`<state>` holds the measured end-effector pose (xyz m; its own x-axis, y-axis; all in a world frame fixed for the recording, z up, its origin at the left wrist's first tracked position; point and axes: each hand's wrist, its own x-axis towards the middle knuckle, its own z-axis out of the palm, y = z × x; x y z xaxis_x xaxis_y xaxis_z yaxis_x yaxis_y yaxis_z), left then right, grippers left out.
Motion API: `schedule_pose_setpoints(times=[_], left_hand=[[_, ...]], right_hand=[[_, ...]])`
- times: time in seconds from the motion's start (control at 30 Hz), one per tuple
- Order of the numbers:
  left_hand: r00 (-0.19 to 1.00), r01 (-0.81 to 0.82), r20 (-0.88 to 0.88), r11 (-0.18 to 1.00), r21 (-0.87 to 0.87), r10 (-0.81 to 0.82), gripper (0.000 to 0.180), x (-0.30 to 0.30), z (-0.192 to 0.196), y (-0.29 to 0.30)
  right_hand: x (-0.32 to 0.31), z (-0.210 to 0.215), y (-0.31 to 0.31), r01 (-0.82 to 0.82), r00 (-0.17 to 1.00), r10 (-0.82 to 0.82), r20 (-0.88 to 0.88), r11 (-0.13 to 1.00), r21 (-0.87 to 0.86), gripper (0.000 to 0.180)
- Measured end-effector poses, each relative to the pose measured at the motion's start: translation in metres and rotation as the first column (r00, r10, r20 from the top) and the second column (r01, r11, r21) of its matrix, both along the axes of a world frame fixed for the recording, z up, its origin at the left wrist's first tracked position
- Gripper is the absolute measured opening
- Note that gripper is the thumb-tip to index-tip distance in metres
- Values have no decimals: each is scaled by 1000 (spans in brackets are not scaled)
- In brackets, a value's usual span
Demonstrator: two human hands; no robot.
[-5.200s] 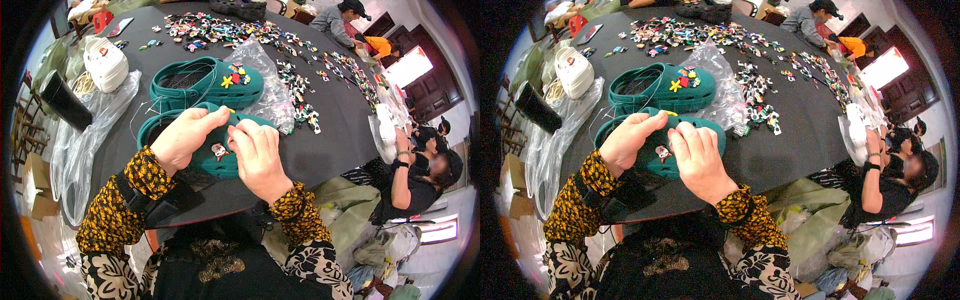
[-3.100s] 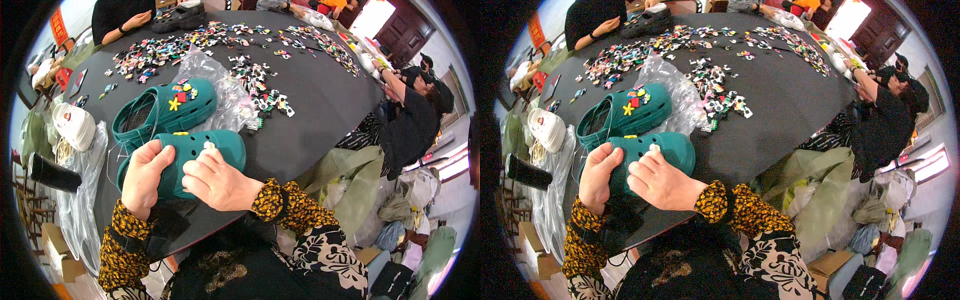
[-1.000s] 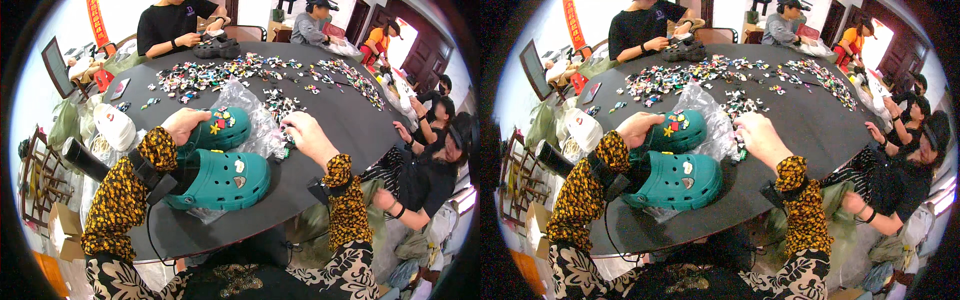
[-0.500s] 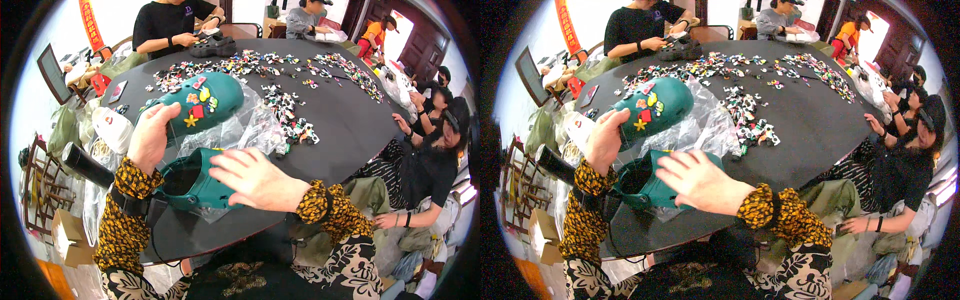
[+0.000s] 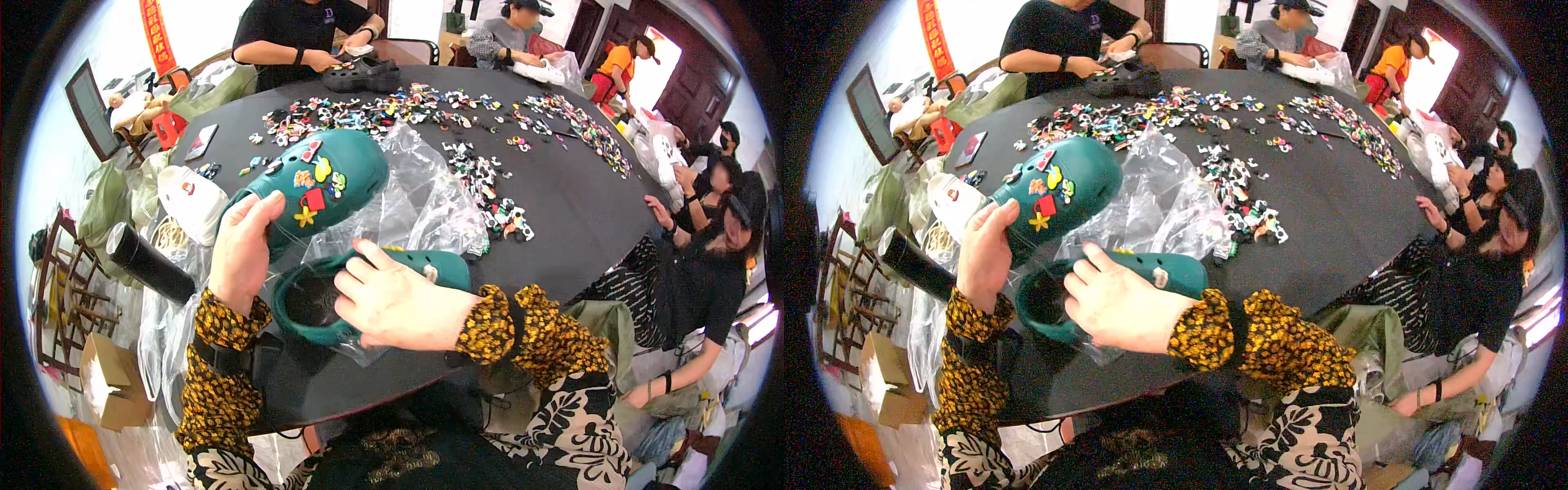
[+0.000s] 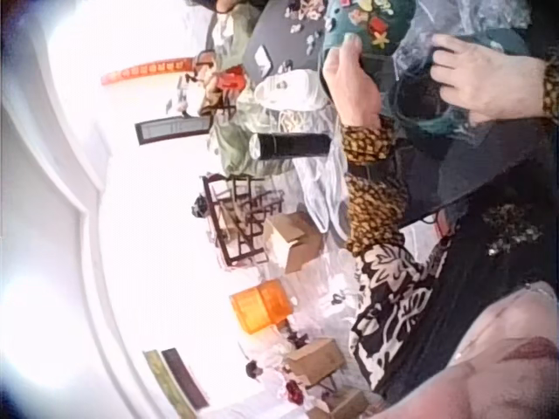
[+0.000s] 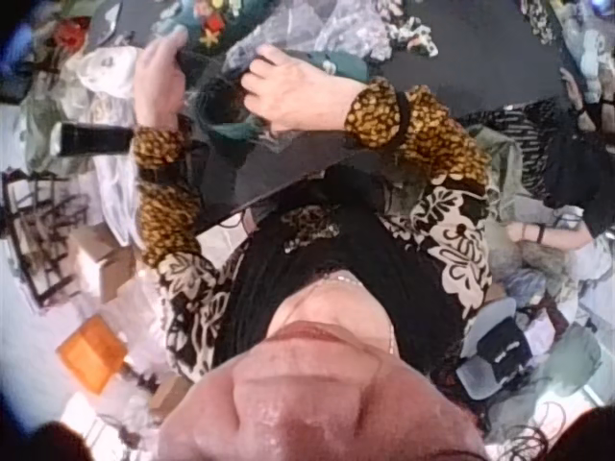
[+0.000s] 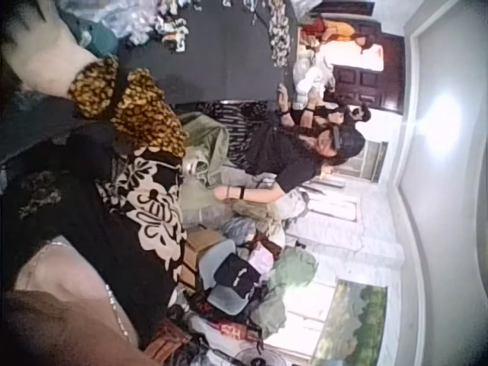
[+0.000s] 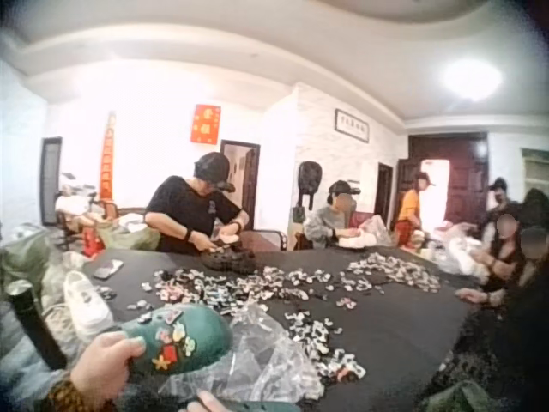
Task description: Attach decorative charms to the holes of clogs.
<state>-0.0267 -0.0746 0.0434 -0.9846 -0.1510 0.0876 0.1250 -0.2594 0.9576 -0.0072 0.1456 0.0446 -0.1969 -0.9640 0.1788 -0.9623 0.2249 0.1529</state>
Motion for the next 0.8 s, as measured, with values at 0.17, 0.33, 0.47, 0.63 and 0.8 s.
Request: schedule_pose_setpoints(times=[0.17,0.33,0.47,0.63,0.8], left_hand=[[998,19,-56,974,-225,-32,17,15,1,0],[974,181,-115,977,-113,-194,25,20,-4,2],[966,218,-110,964,-153,-235,28,19,-5,-7],[981,190,43,899,-394,-188,29,14,-11,-15],[951,293,-64,948,-122,-302,31,10,-24,-5]], right_hand=[[15,14,9,-136,988,138,74,990,-26,31],[8,21,15,-222,963,227,144,974,-50,27],[4,28,15,-269,951,241,195,955,129,25],[-2,45,28,-305,918,231,323,930,204,21],[-2,35,27,-279,933,183,309,911,302,20]])
